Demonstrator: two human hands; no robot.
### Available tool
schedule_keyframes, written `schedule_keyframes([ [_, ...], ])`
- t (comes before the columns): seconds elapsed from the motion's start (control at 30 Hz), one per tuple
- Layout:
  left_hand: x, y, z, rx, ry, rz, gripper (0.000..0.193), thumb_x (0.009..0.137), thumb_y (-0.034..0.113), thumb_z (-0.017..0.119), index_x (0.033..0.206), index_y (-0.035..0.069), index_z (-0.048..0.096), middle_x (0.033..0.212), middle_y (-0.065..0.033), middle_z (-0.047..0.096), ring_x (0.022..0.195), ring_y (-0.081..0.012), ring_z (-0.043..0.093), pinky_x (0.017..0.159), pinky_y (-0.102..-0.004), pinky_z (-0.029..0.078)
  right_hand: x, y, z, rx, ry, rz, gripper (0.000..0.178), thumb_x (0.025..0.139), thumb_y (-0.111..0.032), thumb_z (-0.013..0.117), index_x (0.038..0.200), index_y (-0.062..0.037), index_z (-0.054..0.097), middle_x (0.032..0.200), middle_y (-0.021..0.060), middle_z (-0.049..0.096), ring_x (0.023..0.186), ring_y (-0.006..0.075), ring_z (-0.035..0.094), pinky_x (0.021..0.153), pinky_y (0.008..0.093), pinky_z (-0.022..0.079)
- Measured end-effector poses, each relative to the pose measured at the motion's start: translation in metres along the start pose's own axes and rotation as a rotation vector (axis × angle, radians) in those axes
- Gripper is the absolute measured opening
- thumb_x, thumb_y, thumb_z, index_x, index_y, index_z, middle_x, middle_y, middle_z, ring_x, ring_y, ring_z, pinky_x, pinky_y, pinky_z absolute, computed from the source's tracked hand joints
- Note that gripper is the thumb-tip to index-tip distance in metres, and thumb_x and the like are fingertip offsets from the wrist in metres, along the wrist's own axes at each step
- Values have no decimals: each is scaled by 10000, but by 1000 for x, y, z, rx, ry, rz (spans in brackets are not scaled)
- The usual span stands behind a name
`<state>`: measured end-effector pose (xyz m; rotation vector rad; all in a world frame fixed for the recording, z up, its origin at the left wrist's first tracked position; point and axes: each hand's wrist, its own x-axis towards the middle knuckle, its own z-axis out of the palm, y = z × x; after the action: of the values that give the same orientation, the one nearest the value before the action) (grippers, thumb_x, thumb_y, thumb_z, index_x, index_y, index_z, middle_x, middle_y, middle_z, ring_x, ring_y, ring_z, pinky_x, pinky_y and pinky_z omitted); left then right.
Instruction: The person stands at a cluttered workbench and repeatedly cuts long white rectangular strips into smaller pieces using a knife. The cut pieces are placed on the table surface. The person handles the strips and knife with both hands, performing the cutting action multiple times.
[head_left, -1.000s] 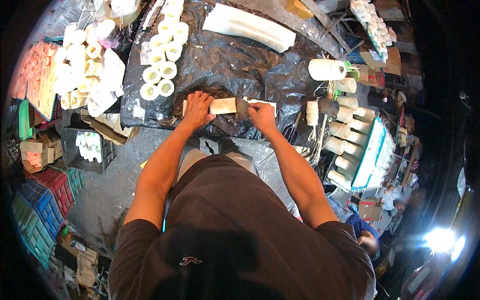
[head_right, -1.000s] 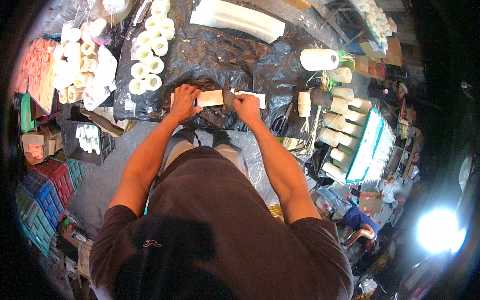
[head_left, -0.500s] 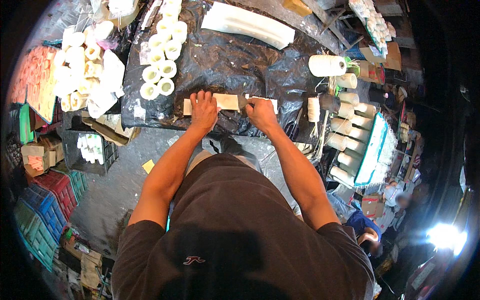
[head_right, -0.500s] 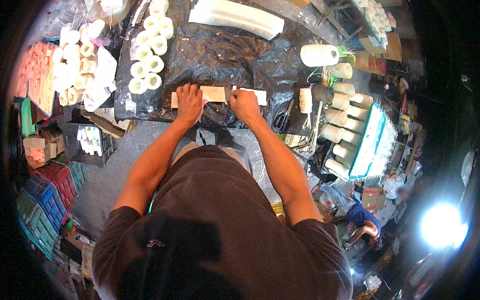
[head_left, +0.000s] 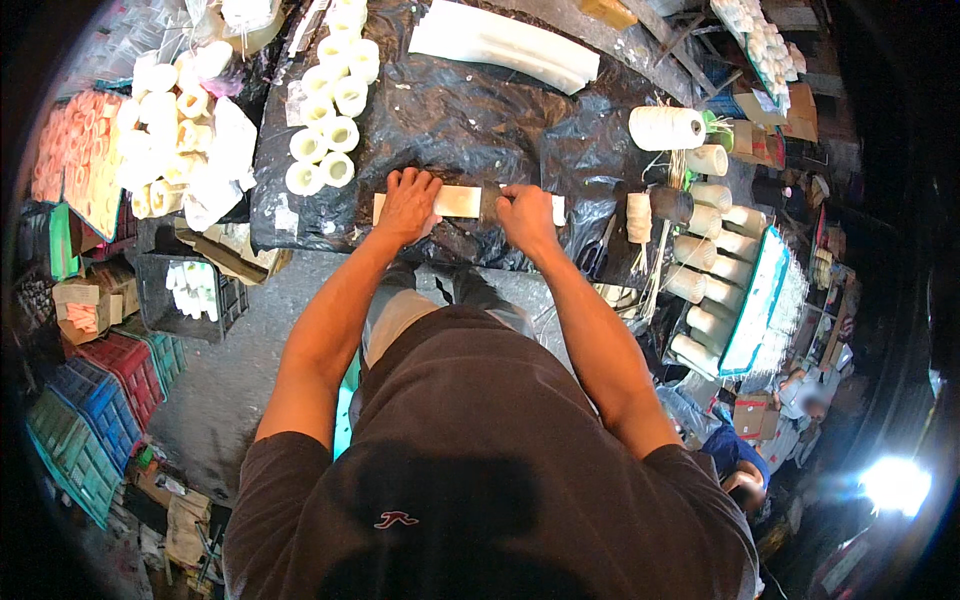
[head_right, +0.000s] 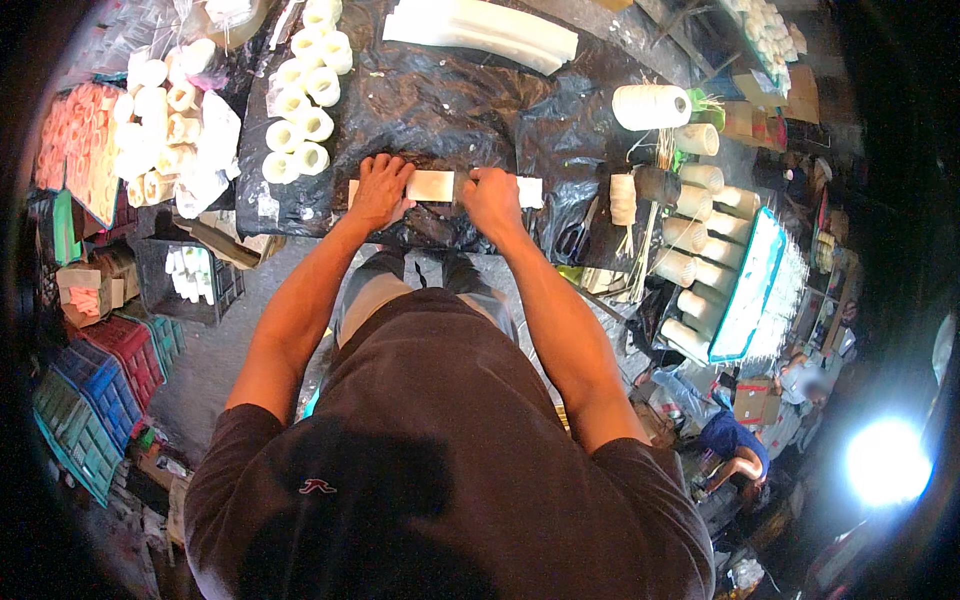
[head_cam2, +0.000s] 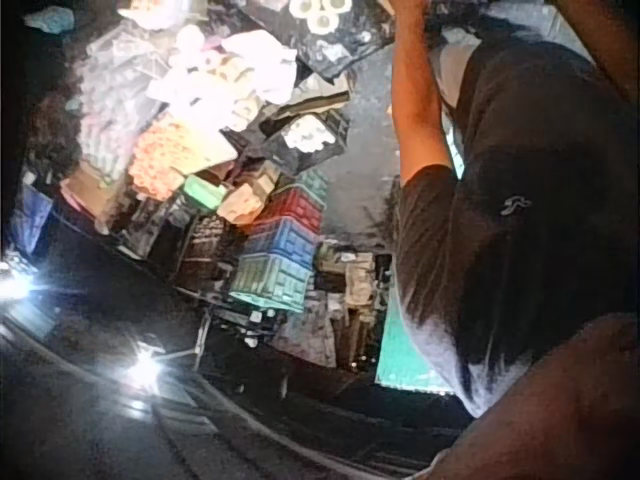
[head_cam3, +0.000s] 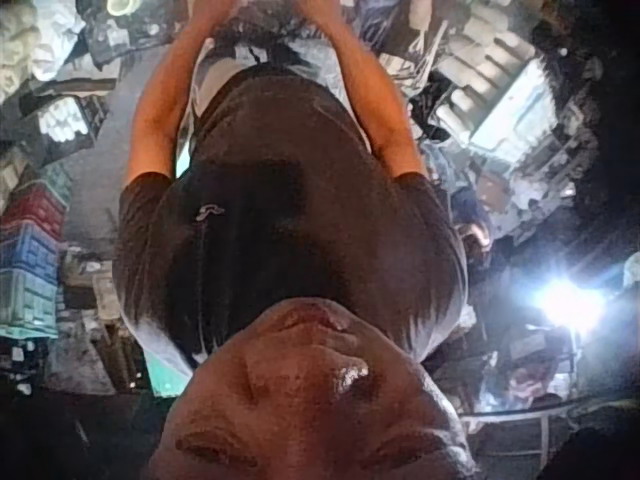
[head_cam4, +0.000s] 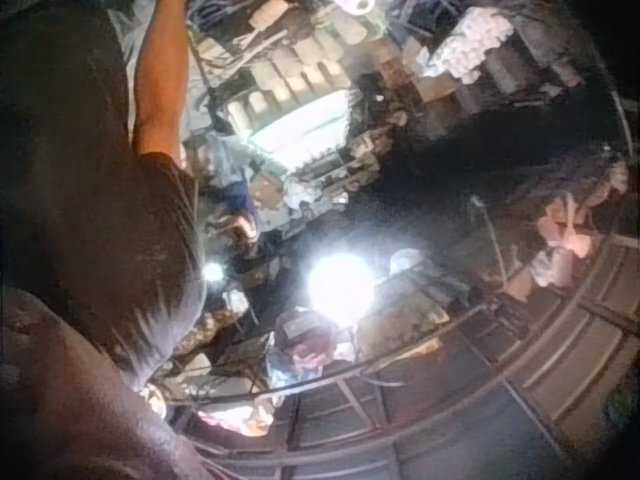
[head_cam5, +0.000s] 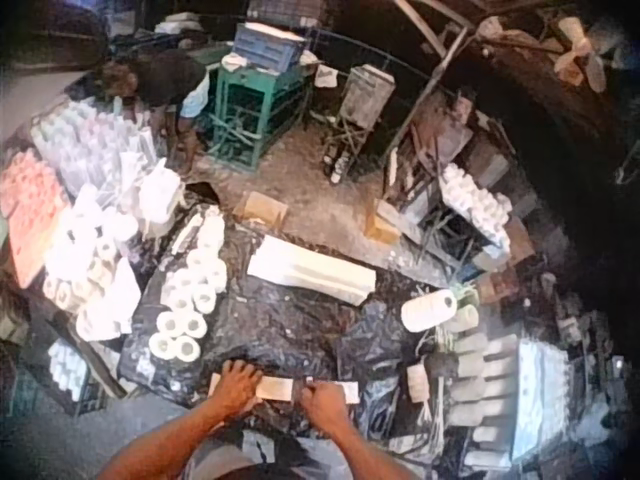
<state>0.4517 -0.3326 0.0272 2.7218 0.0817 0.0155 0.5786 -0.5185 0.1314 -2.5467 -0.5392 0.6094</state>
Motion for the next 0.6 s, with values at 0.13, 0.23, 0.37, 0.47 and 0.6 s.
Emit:
schedule_keyframes([
  [0.13, 0, 0, 0, -14, -13, -14, 674, 676, 352, 872, 1236, 106, 588, 1162, -84, 568, 1165, -309, 485, 1010, -497, 334, 9, -3, 4, -29, -6, -31, 279, 797, -179, 612, 924, 28, 751, 914, 338, 685, 890, 515, 674, 880, 536, 539],
  [0.23, 1, 0, 0, -16, -14, -21, 669, 677, 357, 870, 1230, 108, 588, 1167, -88, 567, 1180, -314, 481, 1021, -502, 329, 12, -8, 7, -34, -34, 26, 255, 796, -178, 614, 864, 34, 737, 895, 342, 681, 885, 523, 672, 868, 549, 539],
  [0.37, 0, -1, 2, -23, -7, -21, 676, 667, 355, 874, 1227, 108, 587, 1173, -93, 566, 1199, -319, 475, 1037, -509, 321, 9, -13, 10, -58, -10, 57, 241, 800, -179, 630, 830, 39, 728, 874, 346, 678, 869, 517, 677, 842, 550, 548],
  [0.47, 1, -2, 2, -32, -18, -19, 680, 657, 348, 879, 1223, 110, 588, 1173, -92, 566, 1202, -317, 475, 1039, -512, 321, 8, -11, 10, -101, -1, 11, 226, 797, -168, 647, 831, 38, 733, 869, 341, 680, 859, 505, 686, 830, 544, 556],
  [0.6, 3, -3, 3, -28, -31, -10, 673, 652, 332, 885, 1215, 111, 590, 1171, -89, 568, 1197, -319, 480, 1033, -510, 327, 17, -8, 20, -140, -14, 20, 212, 796, -154, 656, 859, 28, 747, 875, 328, 692, 861, 488, 699, 823, 536, 566],
])
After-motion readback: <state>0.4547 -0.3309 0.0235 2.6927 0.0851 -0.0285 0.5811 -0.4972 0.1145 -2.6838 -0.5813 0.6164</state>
